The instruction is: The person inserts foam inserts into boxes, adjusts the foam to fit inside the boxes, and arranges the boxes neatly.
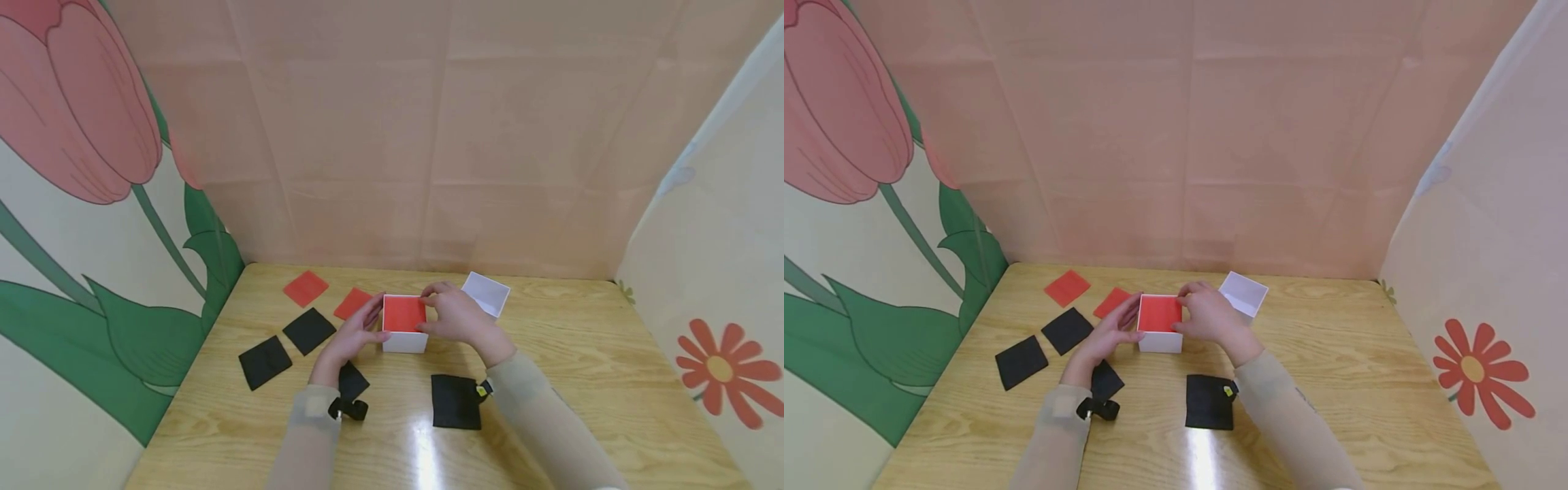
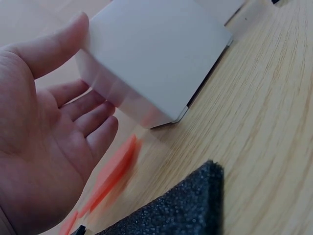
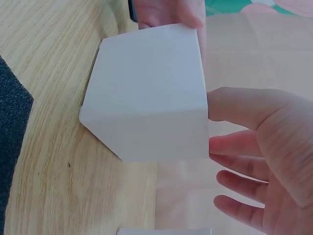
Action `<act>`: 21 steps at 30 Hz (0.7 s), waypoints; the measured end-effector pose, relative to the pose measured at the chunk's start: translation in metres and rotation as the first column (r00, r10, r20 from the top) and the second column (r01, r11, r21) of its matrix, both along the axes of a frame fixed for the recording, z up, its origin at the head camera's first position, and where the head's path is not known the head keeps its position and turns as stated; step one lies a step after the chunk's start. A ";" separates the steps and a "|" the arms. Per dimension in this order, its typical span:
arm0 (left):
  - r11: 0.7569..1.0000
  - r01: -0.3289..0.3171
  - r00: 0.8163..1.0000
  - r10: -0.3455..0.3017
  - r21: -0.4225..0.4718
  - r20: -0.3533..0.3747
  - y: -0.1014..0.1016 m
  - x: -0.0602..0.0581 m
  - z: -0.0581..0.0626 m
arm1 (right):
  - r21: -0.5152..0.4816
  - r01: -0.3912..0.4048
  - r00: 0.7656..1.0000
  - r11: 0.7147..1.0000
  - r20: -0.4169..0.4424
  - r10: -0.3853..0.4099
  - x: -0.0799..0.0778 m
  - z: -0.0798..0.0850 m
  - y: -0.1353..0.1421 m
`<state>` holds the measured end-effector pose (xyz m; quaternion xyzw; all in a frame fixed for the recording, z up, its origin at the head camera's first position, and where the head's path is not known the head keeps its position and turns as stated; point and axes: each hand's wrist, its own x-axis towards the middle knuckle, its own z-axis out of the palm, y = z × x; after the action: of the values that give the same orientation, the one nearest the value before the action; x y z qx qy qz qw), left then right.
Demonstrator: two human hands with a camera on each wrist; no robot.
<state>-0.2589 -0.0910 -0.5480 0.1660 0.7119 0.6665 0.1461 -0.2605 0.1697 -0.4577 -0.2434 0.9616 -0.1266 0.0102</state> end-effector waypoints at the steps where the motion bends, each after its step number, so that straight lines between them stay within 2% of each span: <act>1: 1.000 0.000 1.000 0.000 0.000 0.002 0.000 0.000 0.000 | 0.005 0.001 1.000 1.000 -0.002 -0.001 0.000 0.000 0.000; 12: 1.000 -0.005 1.000 0.006 -0.012 0.010 0.002 -0.001 0.001 | 0.072 0.001 1.000 0.997 -0.027 0.001 -0.003 0.002 -0.005; 21: 1.000 0.009 1.000 -0.009 0.000 0.012 0.003 -0.001 0.000 | 0.050 0.008 1.000 0.999 -0.018 -0.007 -0.004 -0.001 -0.004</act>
<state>-0.2601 -0.0881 -0.5476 0.1650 0.7102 0.6671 0.1533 -0.2642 0.1661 -0.4588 -0.2404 0.9654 -0.1003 0.0073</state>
